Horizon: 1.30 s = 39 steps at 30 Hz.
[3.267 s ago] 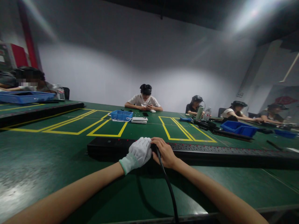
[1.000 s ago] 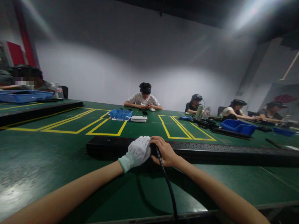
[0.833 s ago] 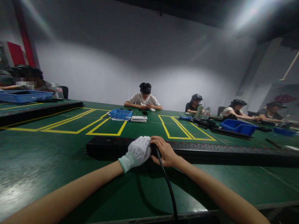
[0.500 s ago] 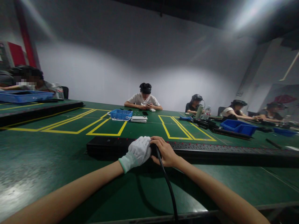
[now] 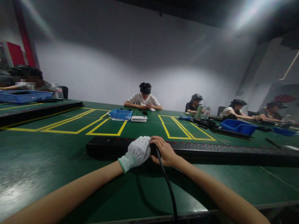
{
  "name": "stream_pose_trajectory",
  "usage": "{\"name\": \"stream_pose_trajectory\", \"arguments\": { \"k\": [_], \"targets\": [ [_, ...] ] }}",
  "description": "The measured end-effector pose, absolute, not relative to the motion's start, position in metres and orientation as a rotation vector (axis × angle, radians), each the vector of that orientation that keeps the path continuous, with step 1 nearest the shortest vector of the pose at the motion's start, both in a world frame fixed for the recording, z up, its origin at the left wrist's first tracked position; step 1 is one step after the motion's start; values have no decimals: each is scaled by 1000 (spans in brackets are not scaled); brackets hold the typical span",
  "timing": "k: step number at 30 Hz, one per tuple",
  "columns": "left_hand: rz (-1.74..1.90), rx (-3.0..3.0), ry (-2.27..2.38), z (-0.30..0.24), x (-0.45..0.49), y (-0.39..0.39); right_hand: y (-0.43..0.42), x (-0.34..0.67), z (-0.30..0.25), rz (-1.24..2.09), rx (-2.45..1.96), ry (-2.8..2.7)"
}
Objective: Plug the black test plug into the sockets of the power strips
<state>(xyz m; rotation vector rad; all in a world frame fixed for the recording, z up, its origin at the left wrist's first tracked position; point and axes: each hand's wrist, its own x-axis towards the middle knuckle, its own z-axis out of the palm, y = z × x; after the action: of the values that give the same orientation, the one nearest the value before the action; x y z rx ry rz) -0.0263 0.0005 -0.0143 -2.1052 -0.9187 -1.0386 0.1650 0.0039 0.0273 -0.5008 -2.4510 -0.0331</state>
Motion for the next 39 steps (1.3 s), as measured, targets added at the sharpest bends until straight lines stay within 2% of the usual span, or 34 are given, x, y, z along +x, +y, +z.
{"name": "stream_pose_trajectory", "arguments": {
  "k": [39],
  "targets": [
    [-951,-2103,-928,-17,-28,5,5,159,22,-90,-577,-2379]
  ]
}}
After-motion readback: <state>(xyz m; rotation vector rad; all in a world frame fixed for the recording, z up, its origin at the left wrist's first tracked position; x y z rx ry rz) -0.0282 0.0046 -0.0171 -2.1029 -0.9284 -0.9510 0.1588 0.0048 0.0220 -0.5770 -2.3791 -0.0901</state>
